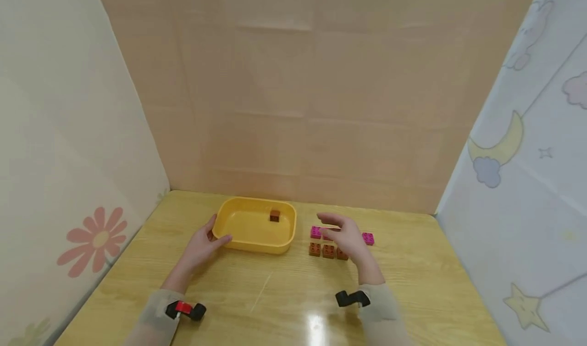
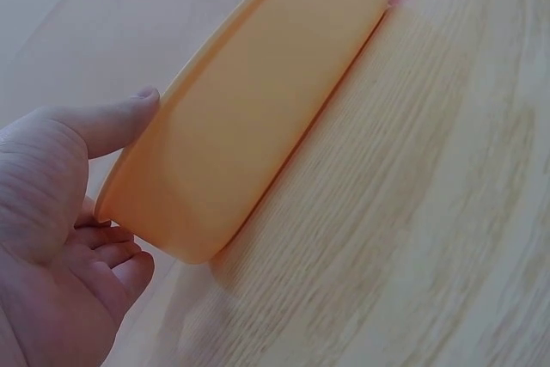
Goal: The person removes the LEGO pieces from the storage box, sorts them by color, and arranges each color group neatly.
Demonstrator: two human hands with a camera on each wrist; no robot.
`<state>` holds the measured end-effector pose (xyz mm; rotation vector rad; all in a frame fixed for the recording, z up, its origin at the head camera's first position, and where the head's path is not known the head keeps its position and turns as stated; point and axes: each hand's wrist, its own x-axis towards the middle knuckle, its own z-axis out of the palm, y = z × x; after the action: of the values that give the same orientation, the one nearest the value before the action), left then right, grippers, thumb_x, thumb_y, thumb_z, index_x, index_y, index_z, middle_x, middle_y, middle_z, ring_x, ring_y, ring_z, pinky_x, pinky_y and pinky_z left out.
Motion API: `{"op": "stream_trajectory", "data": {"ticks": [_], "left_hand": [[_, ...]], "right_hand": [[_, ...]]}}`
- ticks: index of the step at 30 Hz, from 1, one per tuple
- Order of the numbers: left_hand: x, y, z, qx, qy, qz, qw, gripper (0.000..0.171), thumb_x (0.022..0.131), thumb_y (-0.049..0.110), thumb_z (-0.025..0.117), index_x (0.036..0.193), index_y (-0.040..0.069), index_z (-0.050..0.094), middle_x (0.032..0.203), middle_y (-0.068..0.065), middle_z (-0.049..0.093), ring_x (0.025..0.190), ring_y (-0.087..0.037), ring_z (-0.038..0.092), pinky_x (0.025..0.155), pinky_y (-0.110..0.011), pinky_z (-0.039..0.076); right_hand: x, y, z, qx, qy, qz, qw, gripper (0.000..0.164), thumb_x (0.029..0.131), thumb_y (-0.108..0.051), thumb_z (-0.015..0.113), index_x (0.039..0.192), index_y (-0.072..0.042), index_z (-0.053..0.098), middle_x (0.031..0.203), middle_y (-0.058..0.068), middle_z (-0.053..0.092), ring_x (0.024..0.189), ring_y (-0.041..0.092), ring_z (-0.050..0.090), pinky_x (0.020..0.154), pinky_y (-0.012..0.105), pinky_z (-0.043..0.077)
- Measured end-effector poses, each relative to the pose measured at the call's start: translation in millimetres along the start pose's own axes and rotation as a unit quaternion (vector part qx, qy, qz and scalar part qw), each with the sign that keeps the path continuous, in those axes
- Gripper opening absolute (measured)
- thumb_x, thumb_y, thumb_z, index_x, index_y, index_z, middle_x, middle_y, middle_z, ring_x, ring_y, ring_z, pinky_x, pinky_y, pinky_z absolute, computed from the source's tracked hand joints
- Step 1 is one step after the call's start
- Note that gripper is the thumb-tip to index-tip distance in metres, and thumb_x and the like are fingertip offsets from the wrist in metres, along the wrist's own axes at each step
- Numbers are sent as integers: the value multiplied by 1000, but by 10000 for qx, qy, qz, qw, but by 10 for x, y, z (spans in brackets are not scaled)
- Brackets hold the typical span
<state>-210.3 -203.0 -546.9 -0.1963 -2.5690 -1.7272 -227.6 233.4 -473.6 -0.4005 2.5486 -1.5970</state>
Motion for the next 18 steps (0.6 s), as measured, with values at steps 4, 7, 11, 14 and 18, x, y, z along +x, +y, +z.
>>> {"op": "stream_trajectory", "data": {"ticks": [4, 7, 11, 14, 18], "left_hand": [[31, 11, -1, 35, 6, -14, 10000, 102, 100, 30, 80, 166, -11, 13, 173, -29, 15, 158, -44, 25, 125, -53, 30], [53, 19, 15, 134, 20, -87, 9999, 103, 100, 31, 80, 167, -8, 14, 173, -27, 18, 156, -43, 30, 124, -54, 33], [71, 49, 48, 156, 56, -151, 9997, 103, 99, 31, 81, 167, -7, 15, 173, -26, 19, 155, -43, 31, 124, -53, 34], [79, 86, 75, 72, 62, -68, 9999, 101, 99, 28, 81, 166, -9, 15, 173, -27, 17, 156, -43, 29, 124, -54, 33], [90, 101, 116, -4, 79, 28, 10000, 100, 99, 27, 81, 166, -11, 16, 173, -29, 18, 155, -45, 30, 123, -55, 33]], "right_hand": [[332, -213, 363, 145, -408, -226, 9988, 46, 104, -12, 72, 148, -2, 63, 147, 17, 64, 136, 40, 60, 107, 50, 55], [555, -304, 608, 85, -766, -324, 9965, 47, 104, -9, 69, 150, -1, 61, 150, 18, 62, 140, 37, 57, 112, 52, 51], [790, -348, 833, -113, -898, -399, 9951, 49, 103, -4, 66, 151, -1, 59, 151, 20, 60, 142, 38, 54, 115, 56, 48], [921, -344, 918, -346, -792, -475, 9951, 51, 99, 5, 62, 151, 1, 59, 151, 20, 61, 142, 41, 54, 116, 59, 45], [1048, -304, 964, -689, -730, -574, 9933, 57, 93, 14, 57, 149, 3, 60, 150, 20, 62, 140, 41, 56, 118, 56, 44]]}}
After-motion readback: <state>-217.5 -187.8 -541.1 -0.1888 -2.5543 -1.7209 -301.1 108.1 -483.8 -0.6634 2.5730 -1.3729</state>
